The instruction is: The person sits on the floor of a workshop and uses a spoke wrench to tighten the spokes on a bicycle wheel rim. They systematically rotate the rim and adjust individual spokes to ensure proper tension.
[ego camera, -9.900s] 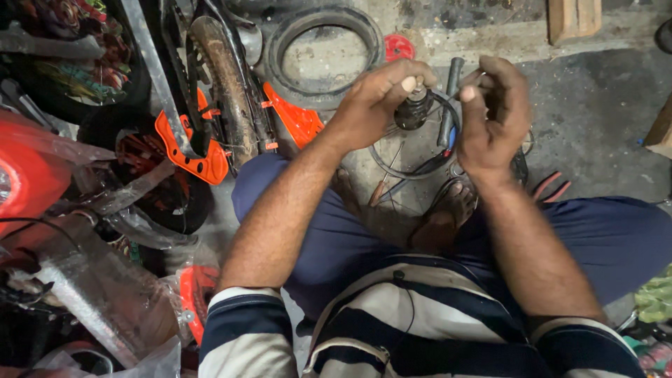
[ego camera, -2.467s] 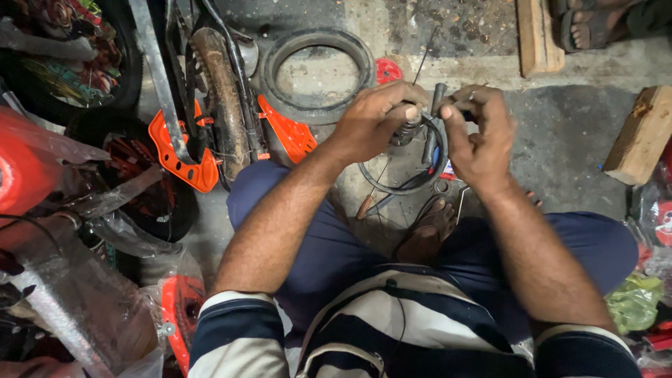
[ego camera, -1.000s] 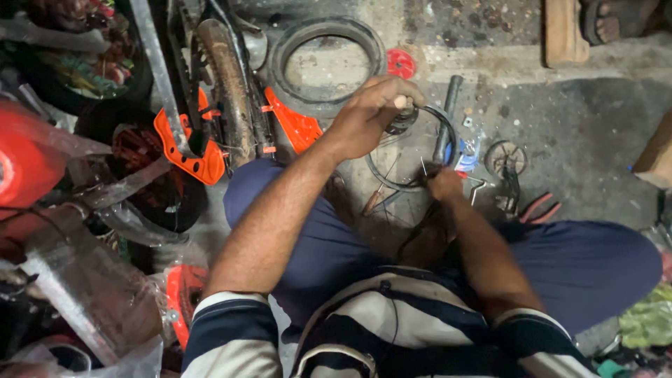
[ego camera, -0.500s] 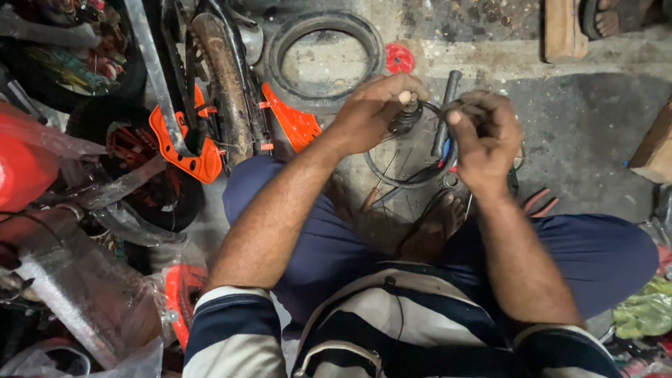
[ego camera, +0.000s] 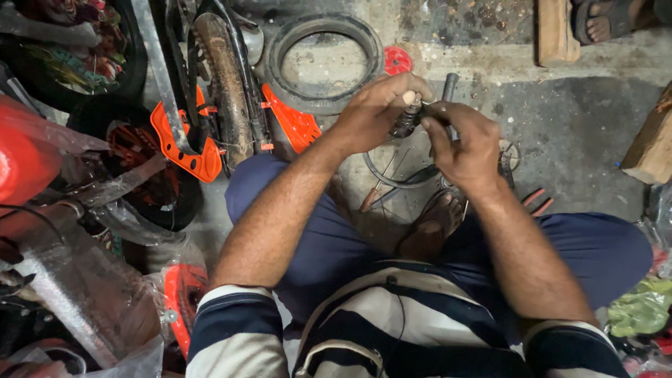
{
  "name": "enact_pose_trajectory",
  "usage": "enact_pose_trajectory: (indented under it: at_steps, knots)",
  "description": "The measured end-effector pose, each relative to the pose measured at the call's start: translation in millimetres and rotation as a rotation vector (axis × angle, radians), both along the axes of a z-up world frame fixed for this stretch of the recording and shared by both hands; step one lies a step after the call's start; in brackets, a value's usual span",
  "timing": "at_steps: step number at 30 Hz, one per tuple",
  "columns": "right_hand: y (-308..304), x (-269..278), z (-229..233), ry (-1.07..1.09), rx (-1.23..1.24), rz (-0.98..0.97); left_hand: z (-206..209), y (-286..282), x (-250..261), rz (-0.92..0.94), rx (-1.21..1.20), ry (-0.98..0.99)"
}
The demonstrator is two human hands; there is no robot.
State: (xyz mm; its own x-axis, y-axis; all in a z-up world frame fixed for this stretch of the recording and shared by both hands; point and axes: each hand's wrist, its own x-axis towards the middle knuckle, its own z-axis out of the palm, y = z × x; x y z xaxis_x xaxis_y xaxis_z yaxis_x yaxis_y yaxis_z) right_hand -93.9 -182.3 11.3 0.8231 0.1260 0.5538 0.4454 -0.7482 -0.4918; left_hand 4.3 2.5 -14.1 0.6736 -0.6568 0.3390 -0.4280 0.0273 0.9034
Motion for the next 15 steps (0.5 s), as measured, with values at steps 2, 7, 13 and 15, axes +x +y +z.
enact_pose_trajectory:
  at_steps: [2,7,13,15]
  knots:
    - [-2.2,0.1,2.6,-0.041,-0.042,-0.004,-0.5,0.3,-1.3,0.011,0.026,-0.004]
    - [-21.2,-8.7,4.2,-0.001,0.193,-0.073,1.6,1.2,-2.6,0.01,0.033,-0.015]
    - [-22.0,-16.6,-21.3,0.238,0.258,-0.091,10.9,0.4,-9.9,0.045,0.081,-0.059]
    - [-14.9,-15.0,-32.6,0.146,0.164,-0.009,14.6,-4.9,-16.9,0.071,0.085,-0.027]
